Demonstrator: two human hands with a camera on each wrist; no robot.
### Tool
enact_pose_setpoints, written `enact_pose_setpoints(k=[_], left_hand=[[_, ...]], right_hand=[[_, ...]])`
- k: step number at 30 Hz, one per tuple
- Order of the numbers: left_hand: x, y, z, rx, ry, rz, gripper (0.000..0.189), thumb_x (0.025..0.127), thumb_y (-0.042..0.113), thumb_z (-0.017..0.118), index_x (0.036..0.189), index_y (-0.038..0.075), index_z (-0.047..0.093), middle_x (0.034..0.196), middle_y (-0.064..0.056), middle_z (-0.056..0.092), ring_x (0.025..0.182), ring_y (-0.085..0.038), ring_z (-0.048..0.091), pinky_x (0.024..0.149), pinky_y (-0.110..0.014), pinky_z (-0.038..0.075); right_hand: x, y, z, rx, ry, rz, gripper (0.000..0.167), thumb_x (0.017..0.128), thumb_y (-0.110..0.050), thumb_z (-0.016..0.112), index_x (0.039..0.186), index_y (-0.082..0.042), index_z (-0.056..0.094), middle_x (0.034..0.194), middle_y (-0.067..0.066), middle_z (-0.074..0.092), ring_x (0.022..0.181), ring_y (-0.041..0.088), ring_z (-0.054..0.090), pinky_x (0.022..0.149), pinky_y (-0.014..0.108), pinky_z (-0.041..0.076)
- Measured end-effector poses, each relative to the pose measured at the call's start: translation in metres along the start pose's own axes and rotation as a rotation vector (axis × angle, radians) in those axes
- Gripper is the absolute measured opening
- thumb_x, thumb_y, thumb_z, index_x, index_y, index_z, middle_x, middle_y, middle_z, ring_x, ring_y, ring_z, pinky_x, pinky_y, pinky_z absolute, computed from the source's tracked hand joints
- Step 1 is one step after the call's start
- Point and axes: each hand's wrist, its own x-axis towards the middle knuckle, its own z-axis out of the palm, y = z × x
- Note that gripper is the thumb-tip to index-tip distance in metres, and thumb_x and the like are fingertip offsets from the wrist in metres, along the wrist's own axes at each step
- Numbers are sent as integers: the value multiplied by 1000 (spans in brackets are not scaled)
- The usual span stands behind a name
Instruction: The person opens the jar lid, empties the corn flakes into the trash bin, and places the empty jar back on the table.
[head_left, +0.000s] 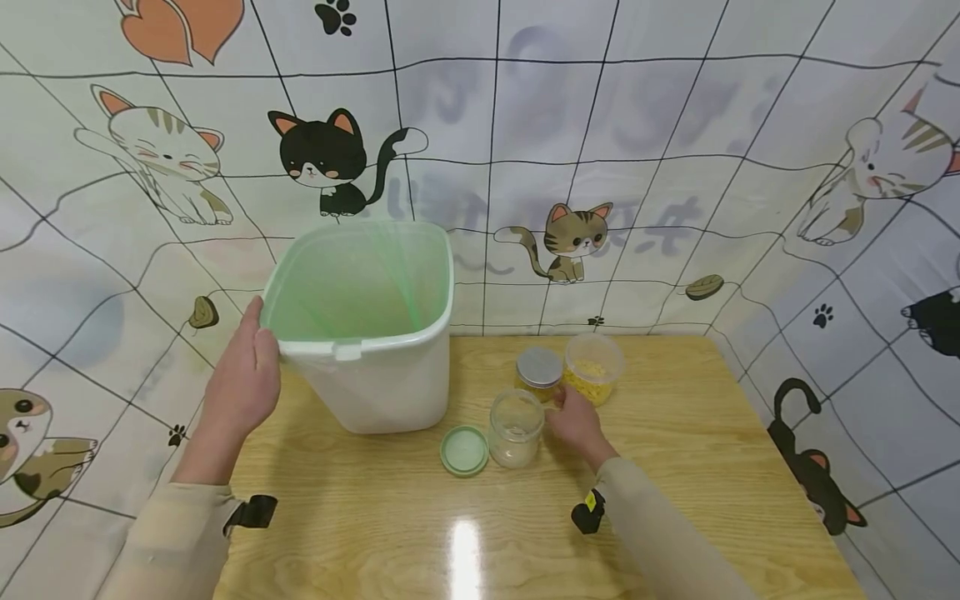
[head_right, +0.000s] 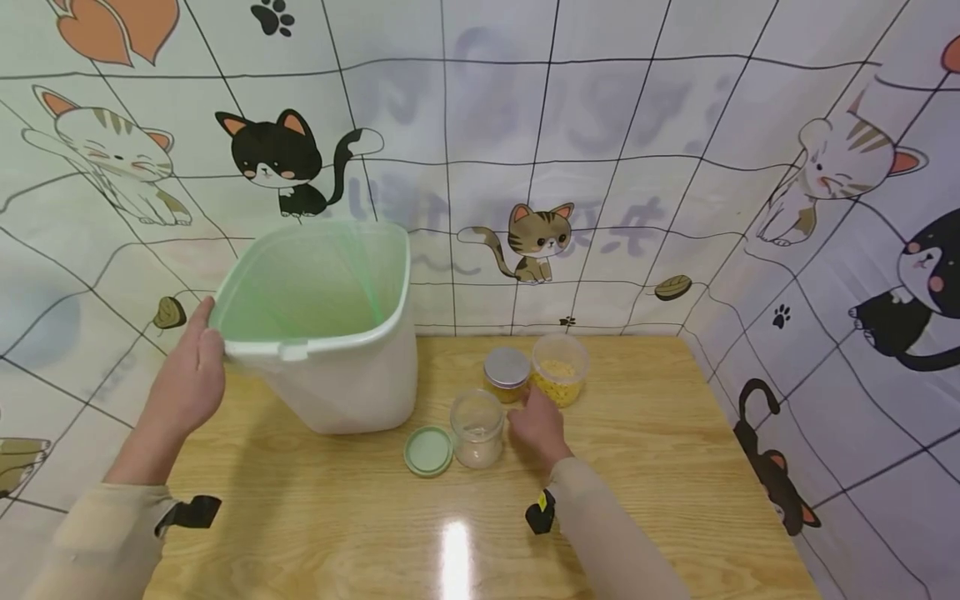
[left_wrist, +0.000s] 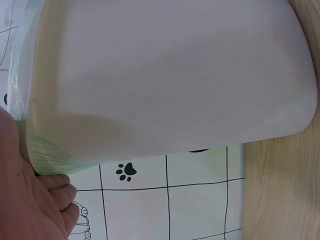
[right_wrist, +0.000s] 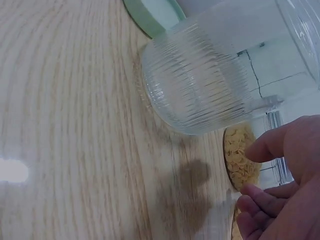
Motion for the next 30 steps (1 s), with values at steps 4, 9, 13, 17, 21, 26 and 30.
enact_pose_setpoints(k=[4, 9, 13, 17, 21, 26, 30], left_hand=[[0, 0, -1, 5, 8, -1, 60, 101, 29, 9, 158, 12, 0, 162, -21, 16, 145, -49, 21, 109, -71, 23], [0, -1, -2, 3, 2, 15, 60, 101, 28, 9, 158, 9, 0, 162, -21, 15, 145, -49, 19, 111, -70, 22], [0, -3, 0, 2, -4, 9, 60, 101, 28, 8, 158, 10, -1, 162, -20, 14, 145, -49, 19, 110, -71, 22], [1, -2, 0, 1, 1, -2, 60, 101, 29, 8, 158, 13, -1, 163, -18, 15, 146, -48, 20, 110, -70, 22], [2, -1, -1, -1, 3, 1, 60, 101, 30, 8, 158, 13, -1, 163, -17, 14, 146, -47, 20, 111, -70, 22], [3, -2, 0, -9, 4, 10, 59, 102, 30, 9, 158, 14, -1, 164, -15, 13, 147, -46, 18, 112, -69, 21], [3, -3, 0, -1, 6, 8, 59, 102, 30, 9, 158, 13, 0, 163, -16, 13, 147, -46, 19, 112, -69, 21]], right_hand=[[5, -1, -1, -22, 2, 32, 64, 84, -13, 55, 141, 9, 38, 133, 25, 55, 123, 41, 53, 103, 54, 44], [13, 0, 1, -40, 77, -14, 70, 83, -18, 65, 141, 12, 38, 132, 30, 55, 123, 45, 53, 104, 56, 44], [21, 1, 9, -47, 172, -86, 62, 81, -25, 73, 129, 9, 52, 123, 29, 62, 115, 46, 58, 97, 56, 48], [28, 2, 16, -19, 212, -90, 67, 81, -31, 76, 132, 3, 51, 128, 25, 60, 120, 43, 55, 102, 56, 44], [33, 4, 20, -3, 233, -67, 85, 73, -38, 83, 138, 2, 45, 132, 24, 56, 124, 42, 52, 105, 58, 41], [36, 4, 24, 11, 247, -29, 94, 70, -39, 85, 140, 4, 40, 133, 26, 54, 123, 44, 51, 104, 58, 41], [39, 5, 28, 12, 252, -7, 95, 70, -39, 84, 141, 4, 37, 133, 26, 53, 122, 45, 51, 104, 58, 40]])
